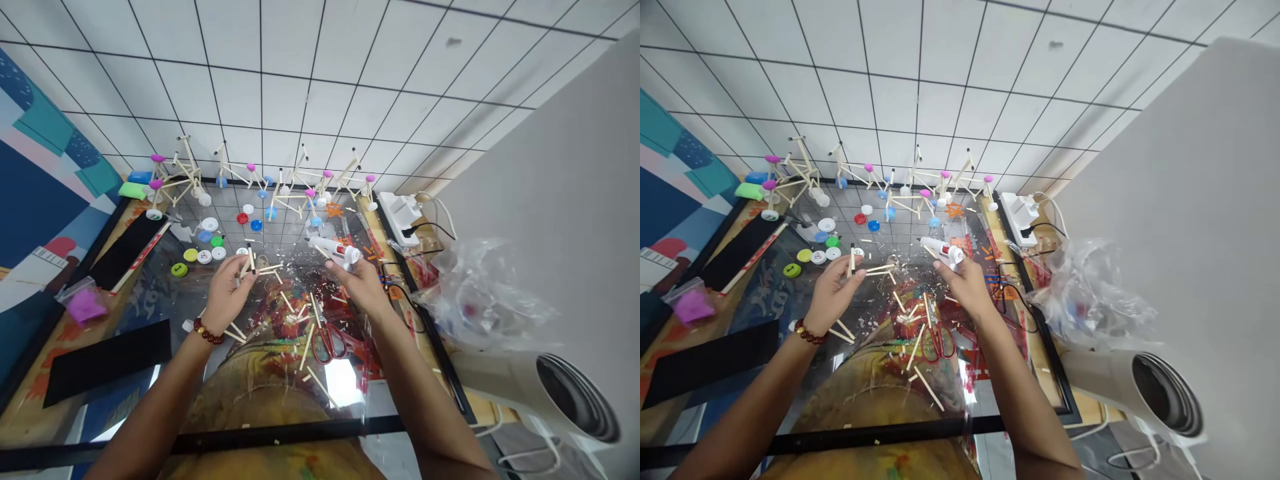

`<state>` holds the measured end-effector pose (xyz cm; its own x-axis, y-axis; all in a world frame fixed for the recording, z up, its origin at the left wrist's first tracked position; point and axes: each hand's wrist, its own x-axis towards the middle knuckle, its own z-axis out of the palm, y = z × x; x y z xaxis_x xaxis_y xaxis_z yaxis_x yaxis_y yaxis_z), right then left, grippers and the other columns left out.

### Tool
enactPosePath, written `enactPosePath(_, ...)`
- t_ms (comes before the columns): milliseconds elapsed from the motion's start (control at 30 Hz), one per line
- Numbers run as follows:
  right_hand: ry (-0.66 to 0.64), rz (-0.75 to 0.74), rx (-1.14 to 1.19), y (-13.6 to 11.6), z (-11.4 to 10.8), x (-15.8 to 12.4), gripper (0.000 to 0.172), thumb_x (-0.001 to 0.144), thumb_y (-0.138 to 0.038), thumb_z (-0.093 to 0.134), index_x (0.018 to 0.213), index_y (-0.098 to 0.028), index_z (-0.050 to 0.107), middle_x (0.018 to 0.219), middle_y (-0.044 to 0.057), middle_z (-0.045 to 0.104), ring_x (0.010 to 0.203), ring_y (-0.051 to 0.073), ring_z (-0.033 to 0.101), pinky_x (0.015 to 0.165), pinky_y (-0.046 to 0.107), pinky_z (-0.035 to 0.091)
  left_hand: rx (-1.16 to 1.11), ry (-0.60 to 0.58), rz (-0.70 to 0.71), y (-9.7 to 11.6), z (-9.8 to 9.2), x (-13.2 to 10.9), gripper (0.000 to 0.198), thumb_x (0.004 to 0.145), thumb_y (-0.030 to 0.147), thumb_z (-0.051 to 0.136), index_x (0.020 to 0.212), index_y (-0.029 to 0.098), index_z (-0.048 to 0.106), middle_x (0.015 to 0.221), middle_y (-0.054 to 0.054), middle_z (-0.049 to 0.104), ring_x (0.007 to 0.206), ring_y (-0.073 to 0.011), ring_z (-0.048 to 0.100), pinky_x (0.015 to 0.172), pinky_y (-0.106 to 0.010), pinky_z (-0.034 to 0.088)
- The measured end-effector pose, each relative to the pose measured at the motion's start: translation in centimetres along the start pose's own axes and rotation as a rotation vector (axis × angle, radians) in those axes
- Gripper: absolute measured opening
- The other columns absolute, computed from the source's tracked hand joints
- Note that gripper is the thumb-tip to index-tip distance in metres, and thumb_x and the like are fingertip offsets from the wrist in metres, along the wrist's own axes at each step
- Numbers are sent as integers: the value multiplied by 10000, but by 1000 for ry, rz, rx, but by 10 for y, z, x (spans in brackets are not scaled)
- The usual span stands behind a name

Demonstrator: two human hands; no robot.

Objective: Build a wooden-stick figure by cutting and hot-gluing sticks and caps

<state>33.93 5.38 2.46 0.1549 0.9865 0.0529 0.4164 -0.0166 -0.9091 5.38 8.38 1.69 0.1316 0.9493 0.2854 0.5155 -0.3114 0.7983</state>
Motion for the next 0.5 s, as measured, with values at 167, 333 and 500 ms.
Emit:
enactPosePath(167, -158, 12, -85, -14, 7, -14, 403, 847, -387, 630, 1196, -193, 675, 1026, 65, 755, 880, 225, 674, 839, 353, 513, 33, 32, 42, -3, 7, -5, 358, 971, 388, 462, 1225, 185, 613, 1264, -126, 615, 1219, -252, 569, 1062, -422, 446)
enactPosePath(333, -252, -42, -237, -15, 12, -22, 321, 877, -401, 575, 1085, -188, 695, 868, 43, 732, 726, 196, 627, 692, 300, 472, 129, -30, 85, 0, 7, -10, 422, 969, 367, 467, 1338, 167, 517, 1347, -155, 535, 1301, -264, 501, 1115, -444, 401)
enactPosePath(500, -308, -8, -202, -11, 13, -26, 287, 876, -380, 579, 1067, -192, 684, 829, 27, 711, 705, 193, 614, 650, 286, 452, 153, -160, 53, 3, 1, -13, 520, 947, 334, 500, 1430, 162, 411, 1411, -183, 470, 1300, -280, 495, 1100, -459, 407)
